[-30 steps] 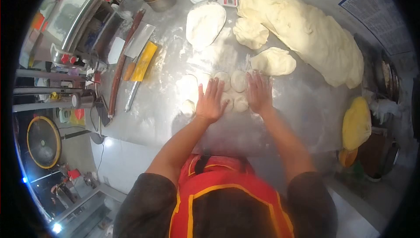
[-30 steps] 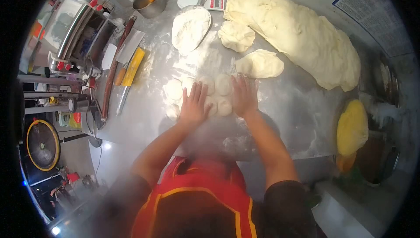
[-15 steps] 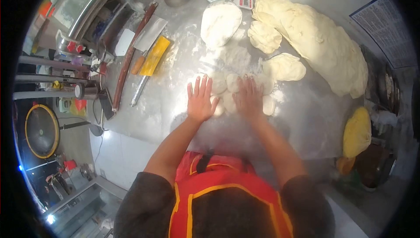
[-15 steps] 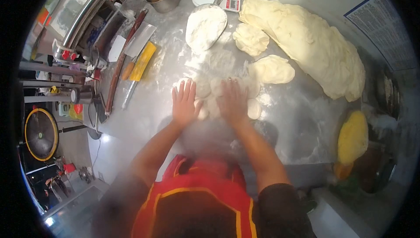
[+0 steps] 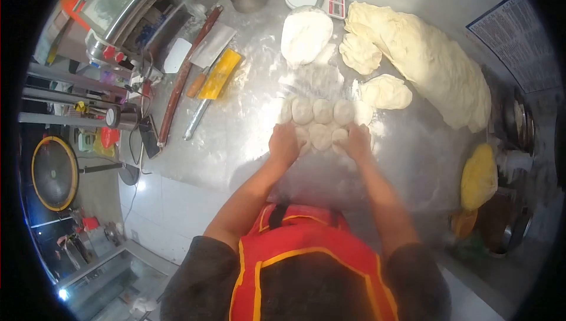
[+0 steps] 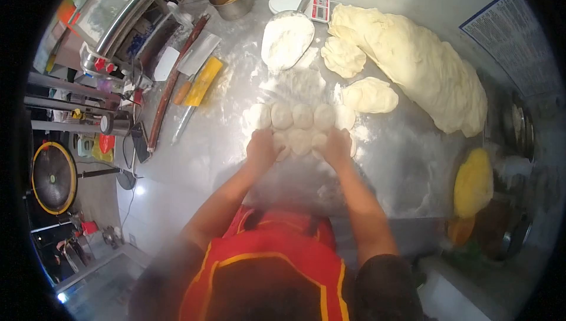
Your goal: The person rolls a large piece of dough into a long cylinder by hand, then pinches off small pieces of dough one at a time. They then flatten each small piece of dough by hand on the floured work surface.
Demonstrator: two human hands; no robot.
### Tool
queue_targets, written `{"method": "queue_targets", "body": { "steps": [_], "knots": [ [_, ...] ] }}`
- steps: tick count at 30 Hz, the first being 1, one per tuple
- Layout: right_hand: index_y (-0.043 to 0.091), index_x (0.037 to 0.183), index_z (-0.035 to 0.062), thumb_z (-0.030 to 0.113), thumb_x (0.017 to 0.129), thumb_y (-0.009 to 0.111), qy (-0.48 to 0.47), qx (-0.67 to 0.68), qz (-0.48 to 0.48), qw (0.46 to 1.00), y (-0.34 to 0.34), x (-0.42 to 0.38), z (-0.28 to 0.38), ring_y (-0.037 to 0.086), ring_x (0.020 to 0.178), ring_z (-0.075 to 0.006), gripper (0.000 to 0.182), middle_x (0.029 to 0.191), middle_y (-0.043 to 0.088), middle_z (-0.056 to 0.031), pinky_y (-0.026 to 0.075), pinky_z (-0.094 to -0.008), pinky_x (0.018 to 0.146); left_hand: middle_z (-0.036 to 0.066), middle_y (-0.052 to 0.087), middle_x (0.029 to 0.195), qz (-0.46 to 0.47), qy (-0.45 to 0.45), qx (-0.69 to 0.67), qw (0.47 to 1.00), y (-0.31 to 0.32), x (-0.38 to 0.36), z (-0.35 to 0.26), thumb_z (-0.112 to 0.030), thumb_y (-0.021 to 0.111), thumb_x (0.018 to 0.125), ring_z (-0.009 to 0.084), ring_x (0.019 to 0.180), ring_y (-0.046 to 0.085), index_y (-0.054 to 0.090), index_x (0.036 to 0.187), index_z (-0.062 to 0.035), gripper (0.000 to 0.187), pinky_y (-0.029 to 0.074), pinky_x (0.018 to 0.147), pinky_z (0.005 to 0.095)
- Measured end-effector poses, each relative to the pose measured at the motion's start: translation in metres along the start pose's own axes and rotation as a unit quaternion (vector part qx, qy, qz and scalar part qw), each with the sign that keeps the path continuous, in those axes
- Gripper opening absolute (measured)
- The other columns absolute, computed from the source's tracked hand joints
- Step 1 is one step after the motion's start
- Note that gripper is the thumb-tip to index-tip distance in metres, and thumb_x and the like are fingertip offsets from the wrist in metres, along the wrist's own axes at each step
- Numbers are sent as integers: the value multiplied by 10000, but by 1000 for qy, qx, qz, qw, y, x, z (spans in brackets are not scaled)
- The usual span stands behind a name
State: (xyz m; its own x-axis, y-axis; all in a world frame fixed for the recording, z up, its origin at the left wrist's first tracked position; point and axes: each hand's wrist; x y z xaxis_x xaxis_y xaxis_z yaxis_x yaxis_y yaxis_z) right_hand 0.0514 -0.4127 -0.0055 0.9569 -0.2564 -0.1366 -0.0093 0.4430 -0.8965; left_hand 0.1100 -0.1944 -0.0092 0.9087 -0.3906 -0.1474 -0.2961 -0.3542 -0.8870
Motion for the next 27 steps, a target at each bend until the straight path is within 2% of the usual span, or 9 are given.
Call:
{"method": "queue_targets", "body": {
  "steps": [4, 5, 7, 10, 13, 16, 19, 23, 27],
  "knots": [
    [587, 851, 9, 295, 633, 823, -155, 12, -82, 984, 1, -8, -1, 559, 883, -340, 430, 842, 596, -154, 448, -461, 769, 191, 629, 982, 77, 11, -108, 991, -24, 5, 5, -300, 746, 737, 366, 960, 568, 647, 916, -13, 353, 468, 843, 438],
    [588, 864, 9, 291, 636, 822, -120, 105, -59, 985, 2, -8, -1, 566, 888, -330, 431, 831, 595, -153, 452, -450, 763, 199, 630, 987, 100, 22, -140, 985, -31, 7, 10, -285, 759, 720, 370, 974, 567, 657, 897, -6, 346, 468, 843, 438],
    [591, 888, 10, 281, 643, 821, -39, 288, -9, 957, -13, -16, 17, 581, 896, -308, 432, 811, 592, -151, 460, -430, 751, 205, 628, 984, -11, 43, -149, 988, -37, 16, 31, -263, 792, 682, 374, 978, 572, 667, 885, 1, 356, 471, 839, 440],
    [601, 919, 16, 253, 661, 807, -57, 217, 63, 972, -7, 3, 31, 596, 863, -291, 407, 839, 595, -143, 465, -405, 746, 214, 621, 995, -52, 66, -90, 992, -39, 55, 59, -242, 832, 637, 378, 976, 576, 666, 902, 5, 398, 472, 839, 443],
    [597, 908, 6, 250, 662, 806, -52, 255, -13, 965, 18, 7, 38, 598, 889, -299, 404, 942, 599, -162, 465, -401, 777, 219, 608, 1027, -35, 0, -149, 988, -35, 71, 65, -257, 840, 637, 380, 982, 572, 641, 970, 4, 467, 466, 854, 447],
    [599, 1078, 6, 255, 674, 801, 18, 243, 169, 955, -16, 4, 56, 541, 1035, -385, 516, 1076, 576, -227, 431, -438, 898, 221, 594, 1061, 60, -43, -161, 984, -39, 72, 63, -264, 829, 663, 381, 999, 567, 596, 1045, 6, 522, 461, 866, 448],
    [568, 1144, 7, 252, 645, 823, -32, 77, 120, 989, -4, -11, 61, 522, 1100, -397, 611, 1165, 553, -230, 410, -437, 959, 216, 601, 1061, 54, 67, -91, 992, -43, 62, 56, -252, 818, 683, 380, 1003, 577, 566, 1087, 11, 544, 468, 860, 442],
    [515, 1227, -6, 268, 637, 831, -25, 190, 64, 979, -23, -4, 37, 495, 1173, -385, 723, 1255, 517, -241, 386, -419, 1014, 202, 616, 1072, 48, 144, -219, 964, -65, 64, 34, -217, 807, 690, 363, 1011, 591, 566, 1094, 16, 524, 483, 839, 428],
    [453, 1296, -16, 303, 639, 836, 36, 197, 67, 977, -16, 62, -7, 456, 1233, -365, 825, 1309, 477, -243, 374, -408, 1041, 215, 597, 1123, 215, 18, -303, 928, -64, 98, 9, -211, 813, 668, 337, 1066, 578, 574, 1112, -7, 543, 484, 847, 418]
  ]
}}
Point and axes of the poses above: each hand's wrist, its own x-axis towards the middle knuckle, its own y-axis out of the palm, z = x × y
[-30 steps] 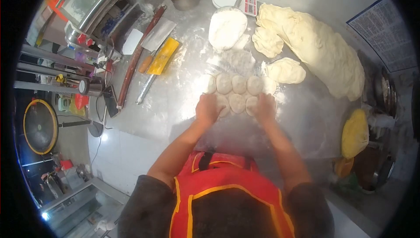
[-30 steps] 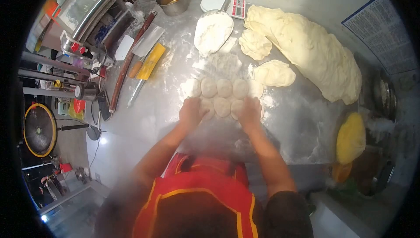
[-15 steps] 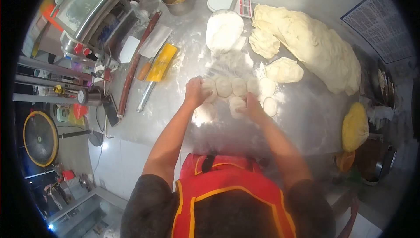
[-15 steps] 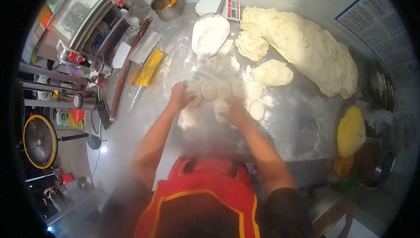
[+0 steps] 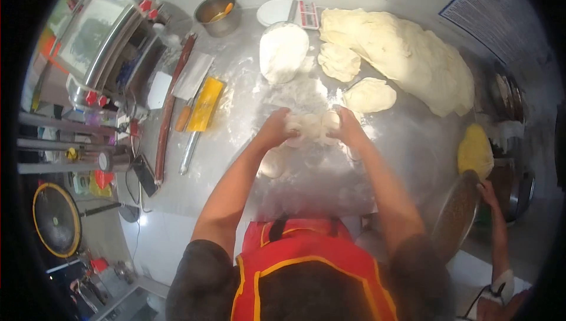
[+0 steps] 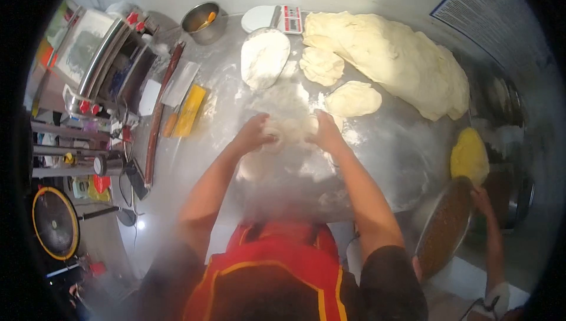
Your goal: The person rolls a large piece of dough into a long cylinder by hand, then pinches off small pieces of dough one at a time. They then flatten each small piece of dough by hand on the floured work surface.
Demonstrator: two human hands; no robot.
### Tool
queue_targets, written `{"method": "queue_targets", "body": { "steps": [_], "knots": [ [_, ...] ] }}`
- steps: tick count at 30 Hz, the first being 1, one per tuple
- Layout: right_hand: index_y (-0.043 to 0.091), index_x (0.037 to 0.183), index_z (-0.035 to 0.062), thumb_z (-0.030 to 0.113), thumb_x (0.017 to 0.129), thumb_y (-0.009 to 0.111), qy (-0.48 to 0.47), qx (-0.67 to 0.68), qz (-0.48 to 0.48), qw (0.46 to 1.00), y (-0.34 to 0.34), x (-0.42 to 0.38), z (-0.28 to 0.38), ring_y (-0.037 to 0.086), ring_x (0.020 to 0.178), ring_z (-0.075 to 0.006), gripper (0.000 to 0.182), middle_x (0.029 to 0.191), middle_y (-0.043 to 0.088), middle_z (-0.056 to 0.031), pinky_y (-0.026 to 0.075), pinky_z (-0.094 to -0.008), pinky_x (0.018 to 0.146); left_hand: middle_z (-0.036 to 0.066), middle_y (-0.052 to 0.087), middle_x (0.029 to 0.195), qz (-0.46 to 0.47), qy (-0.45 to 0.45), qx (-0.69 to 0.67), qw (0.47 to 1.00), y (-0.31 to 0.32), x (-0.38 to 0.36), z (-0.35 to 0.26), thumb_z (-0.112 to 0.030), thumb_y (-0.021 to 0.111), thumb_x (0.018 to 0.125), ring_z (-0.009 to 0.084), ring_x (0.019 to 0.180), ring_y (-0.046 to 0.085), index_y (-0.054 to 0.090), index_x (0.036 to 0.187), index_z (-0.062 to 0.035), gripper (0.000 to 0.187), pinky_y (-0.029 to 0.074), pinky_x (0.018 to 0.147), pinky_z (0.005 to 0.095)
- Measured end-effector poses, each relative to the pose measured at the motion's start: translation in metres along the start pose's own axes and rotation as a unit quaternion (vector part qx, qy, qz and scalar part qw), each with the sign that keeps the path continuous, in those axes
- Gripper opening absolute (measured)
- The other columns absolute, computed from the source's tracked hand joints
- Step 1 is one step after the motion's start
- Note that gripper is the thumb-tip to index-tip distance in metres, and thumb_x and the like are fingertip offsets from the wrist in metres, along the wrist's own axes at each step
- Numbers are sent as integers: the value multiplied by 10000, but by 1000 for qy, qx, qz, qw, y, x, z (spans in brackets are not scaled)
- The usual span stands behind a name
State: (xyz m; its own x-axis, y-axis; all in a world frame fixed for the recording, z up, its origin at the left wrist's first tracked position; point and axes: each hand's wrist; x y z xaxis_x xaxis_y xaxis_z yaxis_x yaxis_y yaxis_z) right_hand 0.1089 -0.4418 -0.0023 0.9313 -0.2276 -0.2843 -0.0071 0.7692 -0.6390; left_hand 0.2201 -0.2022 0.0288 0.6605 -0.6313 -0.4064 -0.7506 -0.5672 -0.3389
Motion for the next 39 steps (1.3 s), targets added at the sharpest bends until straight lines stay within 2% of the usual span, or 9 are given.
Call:
{"method": "queue_targets", "body": {
  "steps": [4, 8, 10, 14, 17, 24, 29, 36, 39],
  "knots": [
    [438, 1300, -28, 279, 620, 846, 67, -89, 72, 991, -9, 8, 14, 457, 1212, -396, 850, 1307, 462, -243, 391, -417, 1019, 227, 580, 1156, -19, -24, 104, 994, 18, 21, 18, -229, 826, 642, 335, 1086, 570, 580, 1101, -12, 565, 486, 855, 423],
    [460, 1251, -21, 261, 617, 833, -82, -204, -88, 972, 16, -29, 19, 493, 1123, -434, 787, 1247, 483, -250, 424, -441, 951, 199, 606, 1069, -103, 190, 341, 915, 35, -2, 32, -352, 810, 689, 390, 988, 593, 567, 1079, 1, 580, 503, 804, 433],
    [476, 1224, 1, 268, 616, 828, -221, -166, -179, 944, 36, -41, -2, 522, 1063, -437, 752, 1188, 515, -247, 443, -450, 908, 214, 604, 1069, -102, 199, 232, 947, 54, -25, 44, -374, 809, 685, 413, 980, 585, 551, 1096, -9, 607, 499, 810, 448],
    [475, 1193, -3, 283, 654, 817, 7, -52, 7, 999, 11, -60, 36, 567, 1012, -417, 699, 1105, 570, -242, 465, -436, 879, 257, 604, 1099, -51, 22, 121, 991, 38, -49, 10, -245, 794, 716, 370, 1026, 610, 485, 1154, -23, 580, 499, 832, 426],
    [471, 1181, -21, 291, 686, 805, 48, 33, -68, 996, -5, -33, 47, 603, 987, -384, 674, 1080, 597, -235, 481, -417, 859, 210, 638, 1053, -108, 58, 50, 991, 15, -33, 39, -217, 788, 732, 323, 964, 646, 506, 1167, -16, 556, 515, 822, 389],
    [484, 1184, -28, 207, 707, 793, 95, 199, -169, 961, -23, 33, 1, 624, 972, -242, 616, 1097, 619, -167, 499, -351, 816, 96, 624, 1130, 47, -29, -263, 963, -17, -19, 7, -170, 762, 762, 190, 1039, 598, 521, 1252, -6, 570, 482, 900, 334],
    [442, 1275, -28, 139, 744, 774, 145, 316, -52, 936, -45, -9, 6, 592, 850, -170, 648, 1070, 608, -116, 478, -288, 685, 119, 626, 1092, 99, -49, -225, 968, 12, -3, -6, -204, 780, 750, 192, 1000, 603, 522, 1243, -15, 588, 500, 860, 331],
    [372, 1336, -59, 208, 635, 860, 248, 297, -150, 910, -18, -14, -28, 561, 1038, -251, 895, 1251, 512, -194, 474, -344, 811, 167, 576, 1170, 107, -28, -185, 976, 44, 21, -10, -248, 780, 748, 248, 1064, 581, 473, 1292, -19, 665, 498, 880, 370],
    [406, 1271, -86, 259, 584, 885, 236, 279, -132, 921, -14, -11, -28, 537, 1128, -288, 906, 1257, 505, -219, 474, -371, 905, 216, 556, 1176, 33, 65, 91, 993, 55, 18, 2, -269, 767, 744, 323, 1085, 570, 458, 1288, -2, 681, 472, 929, 419]
  ]
}}
Point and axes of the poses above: each hand's wrist, its own x-axis towards the middle knuckle, its own y-axis out of the palm, z = x × y
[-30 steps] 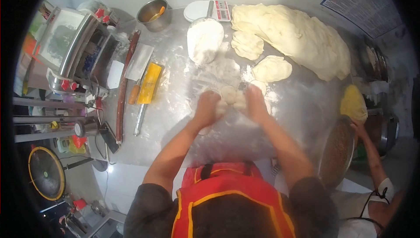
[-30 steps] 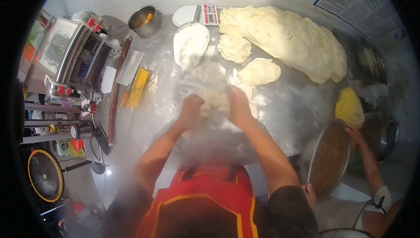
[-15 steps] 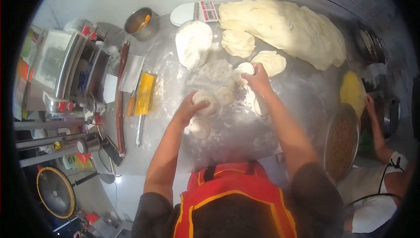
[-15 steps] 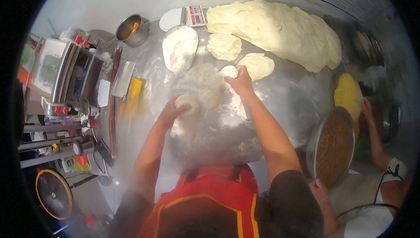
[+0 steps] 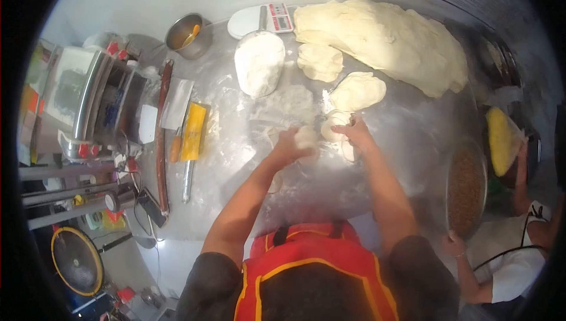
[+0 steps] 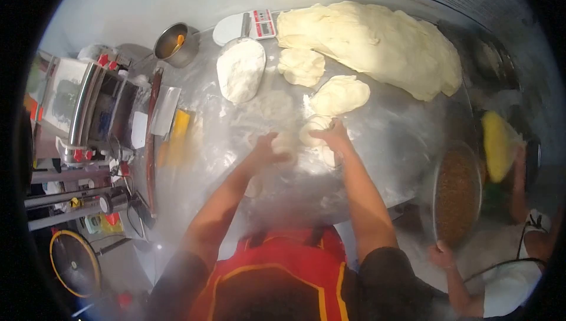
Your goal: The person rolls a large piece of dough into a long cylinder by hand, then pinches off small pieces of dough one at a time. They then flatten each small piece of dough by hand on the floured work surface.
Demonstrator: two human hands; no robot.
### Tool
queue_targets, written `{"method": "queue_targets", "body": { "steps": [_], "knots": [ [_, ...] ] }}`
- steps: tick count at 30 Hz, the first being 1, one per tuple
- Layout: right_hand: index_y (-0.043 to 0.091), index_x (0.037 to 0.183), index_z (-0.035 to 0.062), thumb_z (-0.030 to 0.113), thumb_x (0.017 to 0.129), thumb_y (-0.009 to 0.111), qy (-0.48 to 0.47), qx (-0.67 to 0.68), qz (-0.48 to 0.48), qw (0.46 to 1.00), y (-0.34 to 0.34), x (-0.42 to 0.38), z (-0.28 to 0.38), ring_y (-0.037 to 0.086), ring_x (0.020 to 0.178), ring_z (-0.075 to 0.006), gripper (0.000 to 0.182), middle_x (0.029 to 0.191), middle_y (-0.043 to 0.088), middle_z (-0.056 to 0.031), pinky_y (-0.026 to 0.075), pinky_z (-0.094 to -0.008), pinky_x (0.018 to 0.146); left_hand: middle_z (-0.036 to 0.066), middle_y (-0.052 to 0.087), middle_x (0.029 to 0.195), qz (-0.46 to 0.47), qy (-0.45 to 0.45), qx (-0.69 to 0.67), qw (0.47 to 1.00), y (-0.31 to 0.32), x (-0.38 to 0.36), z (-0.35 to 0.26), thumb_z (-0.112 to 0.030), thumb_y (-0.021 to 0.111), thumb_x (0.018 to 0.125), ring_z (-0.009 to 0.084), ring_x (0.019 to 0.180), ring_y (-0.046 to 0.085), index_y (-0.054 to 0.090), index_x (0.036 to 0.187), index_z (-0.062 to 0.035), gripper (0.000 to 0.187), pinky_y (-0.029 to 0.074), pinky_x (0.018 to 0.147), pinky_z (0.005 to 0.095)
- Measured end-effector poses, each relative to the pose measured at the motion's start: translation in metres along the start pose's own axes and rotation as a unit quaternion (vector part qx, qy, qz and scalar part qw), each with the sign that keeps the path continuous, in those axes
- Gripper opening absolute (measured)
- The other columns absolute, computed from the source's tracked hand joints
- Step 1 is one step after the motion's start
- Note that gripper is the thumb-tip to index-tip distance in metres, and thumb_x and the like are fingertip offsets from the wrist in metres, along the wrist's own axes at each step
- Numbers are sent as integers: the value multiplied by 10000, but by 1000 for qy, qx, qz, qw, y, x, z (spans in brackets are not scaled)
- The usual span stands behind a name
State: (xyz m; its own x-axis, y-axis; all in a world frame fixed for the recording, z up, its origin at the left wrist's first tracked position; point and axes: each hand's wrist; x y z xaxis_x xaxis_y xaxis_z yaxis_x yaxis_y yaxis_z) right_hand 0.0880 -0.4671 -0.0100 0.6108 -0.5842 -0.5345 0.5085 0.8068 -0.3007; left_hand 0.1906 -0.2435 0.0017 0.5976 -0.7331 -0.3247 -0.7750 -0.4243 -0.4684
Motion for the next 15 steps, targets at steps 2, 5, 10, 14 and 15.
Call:
{"method": "queue_targets", "body": {
  "steps": [2, 5, 10, 14, 15],
  "knots": [
    [438, 1236, -61, 272, 576, 881, -32, -62, 17, 997, 3, 0, -2, 532, 1116, -313, 862, 1229, 508, -214, 467, -387, 902, 243, 555, 1150, -71, 129, 63, 987, 23, -3, 22, -287, 760, 737, 370, 1075, 561, 457, 1279, 5, 686, 448, 954, 434],
    [476, 1144, -23, 268, 565, 865, -261, -364, -92, 889, 14, -28, 9, 550, 1018, -340, 755, 1142, 520, -197, 455, -400, 882, 253, 556, 1117, -103, 172, 78, 977, 42, -16, 24, -282, 752, 737, 415, 1060, 555, 449, 1252, 1, 661, 429, 966, 451],
    [404, 1154, -11, 184, 587, 842, -156, -166, 12, 974, 26, -24, 1, 515, 1058, -329, 742, 1132, 497, -193, 446, -402, 874, 175, 589, 1097, -50, -1, -99, 994, 12, -33, 8, -198, 808, 706, 287, 976, 606, 404, 1239, -44, 686, 491, 831, 394],
    [342, 1298, -24, 120, 650, 817, -98, 42, 77, 991, 34, -15, 11, 536, 1090, -298, 816, 1205, 491, -192, 479, -376, 886, 159, 599, 1109, -83, -133, -384, 910, -42, -41, 22, -114, 778, 745, 234, 1017, 604, 373, 1337, -44, 721, 518, 816, 327],
    [326, 1333, -28, 106, 666, 810, -112, 121, 103, 981, 40, -14, 11, 545, 1092, -289, 835, 1223, 490, -192, 488, -365, 888, 149, 598, 1122, -115, -121, -409, 897, -52, -42, 35, -94, 763, 757, 213, 1006, 607, 369, 1356, -50, 718, 528, 783, 300]
  ]
}}
Point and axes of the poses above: each hand's wrist, its own x-axis towards the middle knuckle, its own y-axis out of the palm, z = x × y
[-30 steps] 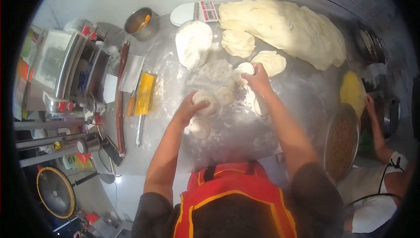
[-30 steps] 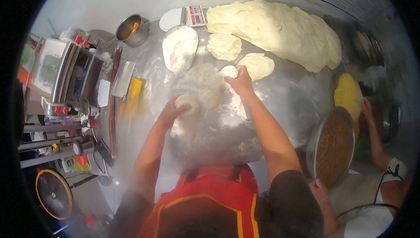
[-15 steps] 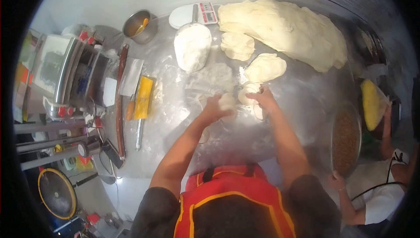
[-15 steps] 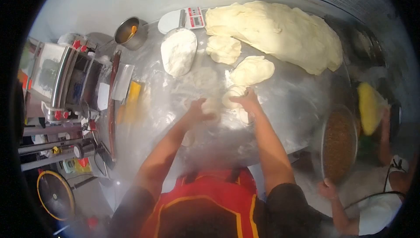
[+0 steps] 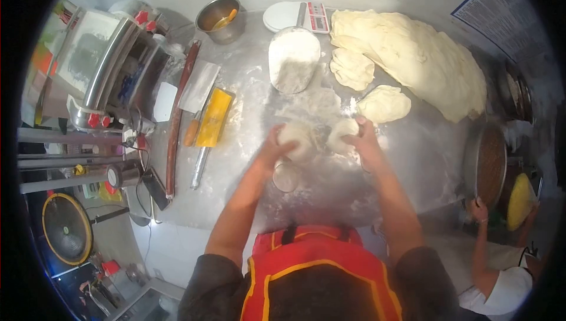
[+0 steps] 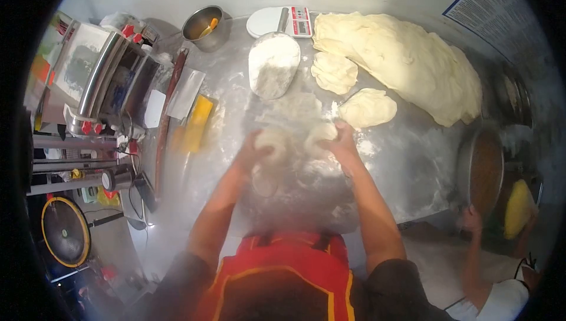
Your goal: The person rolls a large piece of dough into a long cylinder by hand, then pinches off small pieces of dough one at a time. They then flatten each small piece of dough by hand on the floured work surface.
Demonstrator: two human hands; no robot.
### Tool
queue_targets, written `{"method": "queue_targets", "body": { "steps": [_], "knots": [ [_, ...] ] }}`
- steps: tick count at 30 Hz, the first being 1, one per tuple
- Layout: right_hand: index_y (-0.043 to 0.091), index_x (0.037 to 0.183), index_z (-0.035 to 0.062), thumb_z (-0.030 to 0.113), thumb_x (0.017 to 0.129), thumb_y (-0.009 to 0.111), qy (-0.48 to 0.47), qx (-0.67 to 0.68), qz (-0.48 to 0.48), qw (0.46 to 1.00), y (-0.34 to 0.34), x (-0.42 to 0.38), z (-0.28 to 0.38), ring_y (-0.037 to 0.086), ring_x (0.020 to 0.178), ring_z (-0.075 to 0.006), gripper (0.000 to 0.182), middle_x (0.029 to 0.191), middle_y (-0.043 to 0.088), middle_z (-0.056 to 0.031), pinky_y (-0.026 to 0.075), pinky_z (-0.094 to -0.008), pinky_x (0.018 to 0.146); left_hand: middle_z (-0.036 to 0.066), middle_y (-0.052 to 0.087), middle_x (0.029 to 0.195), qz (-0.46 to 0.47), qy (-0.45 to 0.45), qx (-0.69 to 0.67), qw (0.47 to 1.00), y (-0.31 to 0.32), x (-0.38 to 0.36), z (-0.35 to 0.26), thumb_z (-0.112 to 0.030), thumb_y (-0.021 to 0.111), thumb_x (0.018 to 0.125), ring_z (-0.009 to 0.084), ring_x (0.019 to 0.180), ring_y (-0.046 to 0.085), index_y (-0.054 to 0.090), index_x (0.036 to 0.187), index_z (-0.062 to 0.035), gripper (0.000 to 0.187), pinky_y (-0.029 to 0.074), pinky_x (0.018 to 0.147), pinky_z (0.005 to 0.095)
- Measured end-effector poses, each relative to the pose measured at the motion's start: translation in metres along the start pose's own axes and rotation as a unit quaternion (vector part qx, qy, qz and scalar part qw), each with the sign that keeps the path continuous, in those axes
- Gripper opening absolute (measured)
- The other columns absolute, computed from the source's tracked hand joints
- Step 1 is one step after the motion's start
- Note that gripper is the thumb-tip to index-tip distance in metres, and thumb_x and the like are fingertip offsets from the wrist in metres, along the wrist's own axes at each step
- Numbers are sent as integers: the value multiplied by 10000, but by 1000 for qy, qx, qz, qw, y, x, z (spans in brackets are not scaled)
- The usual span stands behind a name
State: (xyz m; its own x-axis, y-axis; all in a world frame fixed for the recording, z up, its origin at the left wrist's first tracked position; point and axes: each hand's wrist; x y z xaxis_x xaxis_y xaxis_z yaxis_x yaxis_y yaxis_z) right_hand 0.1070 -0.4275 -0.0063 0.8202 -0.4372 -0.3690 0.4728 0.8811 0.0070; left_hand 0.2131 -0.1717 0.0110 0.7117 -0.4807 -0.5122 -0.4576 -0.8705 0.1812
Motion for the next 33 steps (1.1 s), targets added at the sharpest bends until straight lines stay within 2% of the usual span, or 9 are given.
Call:
{"method": "queue_targets", "body": {
  "steps": [9, 12, 15, 18, 20, 22, 25, 31, 33],
  "knots": [
    [377, 1376, -31, 164, 776, 743, -63, -74, 135, 986, 170, 37, 52, 536, 1175, -249, 730, 1294, 520, -187, 460, -350, 971, 120, 578, 1173, -87, 106, -207, 969, -83, 60, -44, -53, 618, 834, 207, 1047, 585, 359, 1391, -21, 615, 478, 875, 304],
    [381, 1393, -9, 206, 815, 708, -169, -158, 105, 967, 179, 46, 32, 532, 1193, -259, 698, 1338, 510, -182, 438, -362, 993, 129, 554, 1203, -140, 85, -73, 984, -92, 68, -40, -69, 612, 846, 239, 1093, 561, 315, 1423, -6, 652, 458, 919, 337],
    [445, 1371, 50, 189, 838, 668, -70, -189, 108, 973, 142, 19, 36, 529, 1210, -273, 595, 1352, 523, -161, 430, -368, 994, 158, 561, 1203, -217, 182, 55, 957, -78, 49, -26, -102, 621, 855, 296, 1124, 542, 310, 1434, 12, 667, 437, 959, 382],
    [504, 1315, 63, 139, 803, 654, -189, -322, 2, 928, 58, -12, 18, 538, 1182, -333, 539, 1307, 547, -172, 422, -381, 997, 223, 525, 1268, -296, 291, 377, 828, -93, 18, 25, -129, 645, 842, 365, 1166, 504, 368, 1402, 19, 643, 394, 1008, 418],
    [537, 1250, 49, 204, 784, 699, -120, -398, -93, 905, 2, -34, 6, 511, 1168, -352, 517, 1241, 560, -188, 389, -422, 1018, 259, 523, 1240, -152, 185, 400, 885, -76, -33, 31, -152, 680, 813, 399, 1139, 499, 465, 1325, 18, 581, 378, 1015, 439],
    [562, 1212, 62, 180, 751, 730, -110, -497, -142, 849, -37, -55, -10, 512, 1133, -351, 505, 1169, 579, -182, 406, -432, 983, 238, 551, 1143, -120, 233, 444, 857, -50, -57, 64, -150, 703, 783, 401, 1072, 516, 524, 1231, 19, 511, 395, 974, 463],
    [599, 1160, 58, 150, 711, 763, -56, -424, -157, 890, -50, -65, -28, 506, 1118, -355, 487, 1132, 585, -178, 415, -428, 962, 209, 578, 1040, -109, 254, 488, 828, -20, -65, 81, -160, 722, 759, 388, 1045, 524, 559, 1163, 19, 471, 413, 944, 453],
    [634, 1059, 43, 135, 692, 775, -119, -465, -19, 877, -25, -70, 7, 535, 1027, -367, 404, 1059, 603, -177, 448, -426, 907, 187, 598, 1021, -43, 149, 467, 871, -22, -63, 53, -111, 701, 758, 350, 1003, 568, 617, 1082, -15, 349, 464, 880, 402],
    [618, 1085, 19, 204, 720, 782, 5, -346, 53, 937, 3, -61, 35, 595, 995, -325, 441, 1083, 610, -180, 471, -406, 851, 183, 615, 992, -119, 186, 374, 901, -40, -53, 47, -93, 689, 769, 305, 920, 600, 619, 1049, -44, 292, 483, 813, 378]
  ]
}}
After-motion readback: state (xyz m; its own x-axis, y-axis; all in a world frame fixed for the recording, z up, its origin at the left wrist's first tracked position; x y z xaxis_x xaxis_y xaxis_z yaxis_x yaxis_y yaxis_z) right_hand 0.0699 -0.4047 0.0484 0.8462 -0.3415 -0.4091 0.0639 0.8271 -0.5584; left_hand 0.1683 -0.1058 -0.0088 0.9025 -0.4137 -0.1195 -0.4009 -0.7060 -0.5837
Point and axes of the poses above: each hand's wrist, its own x-axis towards the middle knuckle, its own y-axis out of the palm, z = x × y
